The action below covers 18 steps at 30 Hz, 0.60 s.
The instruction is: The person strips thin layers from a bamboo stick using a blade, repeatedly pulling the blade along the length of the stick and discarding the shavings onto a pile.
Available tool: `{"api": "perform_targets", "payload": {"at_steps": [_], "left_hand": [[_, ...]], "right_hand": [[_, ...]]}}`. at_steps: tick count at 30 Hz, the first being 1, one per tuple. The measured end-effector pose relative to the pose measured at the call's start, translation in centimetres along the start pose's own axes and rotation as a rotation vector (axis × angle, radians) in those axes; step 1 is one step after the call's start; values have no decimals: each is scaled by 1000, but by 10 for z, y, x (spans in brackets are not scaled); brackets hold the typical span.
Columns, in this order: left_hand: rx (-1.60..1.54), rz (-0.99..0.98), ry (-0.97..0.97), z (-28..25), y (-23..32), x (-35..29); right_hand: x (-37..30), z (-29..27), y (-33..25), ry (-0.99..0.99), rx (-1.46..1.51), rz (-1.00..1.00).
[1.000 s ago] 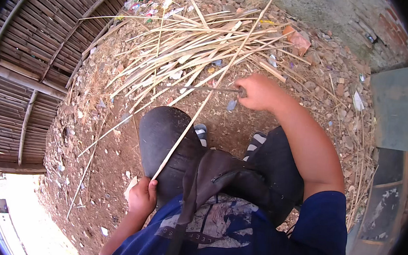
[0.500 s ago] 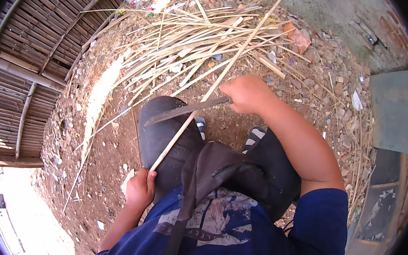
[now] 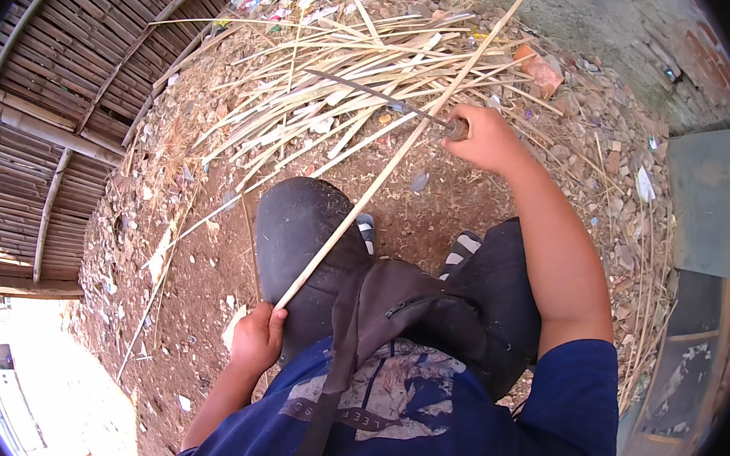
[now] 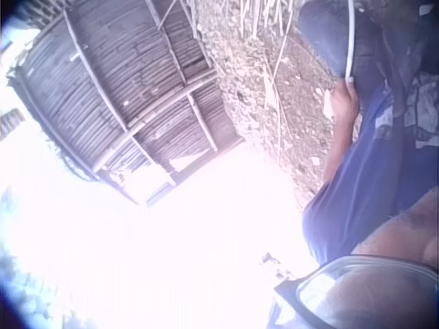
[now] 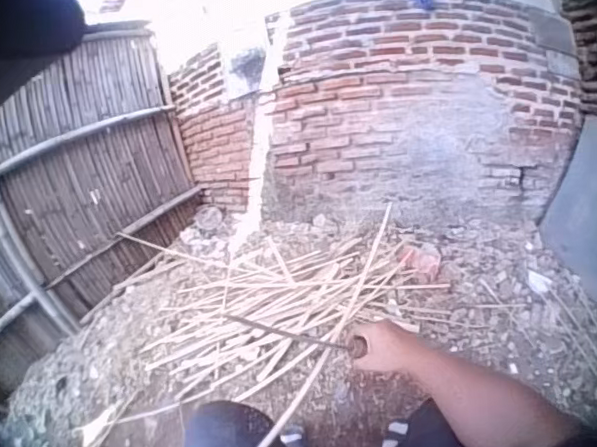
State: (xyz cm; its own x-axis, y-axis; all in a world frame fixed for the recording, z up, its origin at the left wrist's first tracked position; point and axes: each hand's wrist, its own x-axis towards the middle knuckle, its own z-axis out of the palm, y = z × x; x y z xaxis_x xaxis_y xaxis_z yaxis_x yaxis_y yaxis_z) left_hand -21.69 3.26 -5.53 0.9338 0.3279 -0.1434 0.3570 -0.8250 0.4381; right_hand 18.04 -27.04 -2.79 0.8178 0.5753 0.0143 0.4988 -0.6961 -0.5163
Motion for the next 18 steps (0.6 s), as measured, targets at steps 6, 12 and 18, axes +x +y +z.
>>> {"api": "perform_targets", "payload": {"at_steps": [6,12,18], "left_hand": [[-27,3,12,-2,3,0],[31,-15,-1,-3,7,-1],[82,-16,112,13,3,-2]], "right_hand": [[-5,-8,22,37,-53,70],[-13,13,-39,-291,-242,-222],[8,19,12,-160,118,47]]}}
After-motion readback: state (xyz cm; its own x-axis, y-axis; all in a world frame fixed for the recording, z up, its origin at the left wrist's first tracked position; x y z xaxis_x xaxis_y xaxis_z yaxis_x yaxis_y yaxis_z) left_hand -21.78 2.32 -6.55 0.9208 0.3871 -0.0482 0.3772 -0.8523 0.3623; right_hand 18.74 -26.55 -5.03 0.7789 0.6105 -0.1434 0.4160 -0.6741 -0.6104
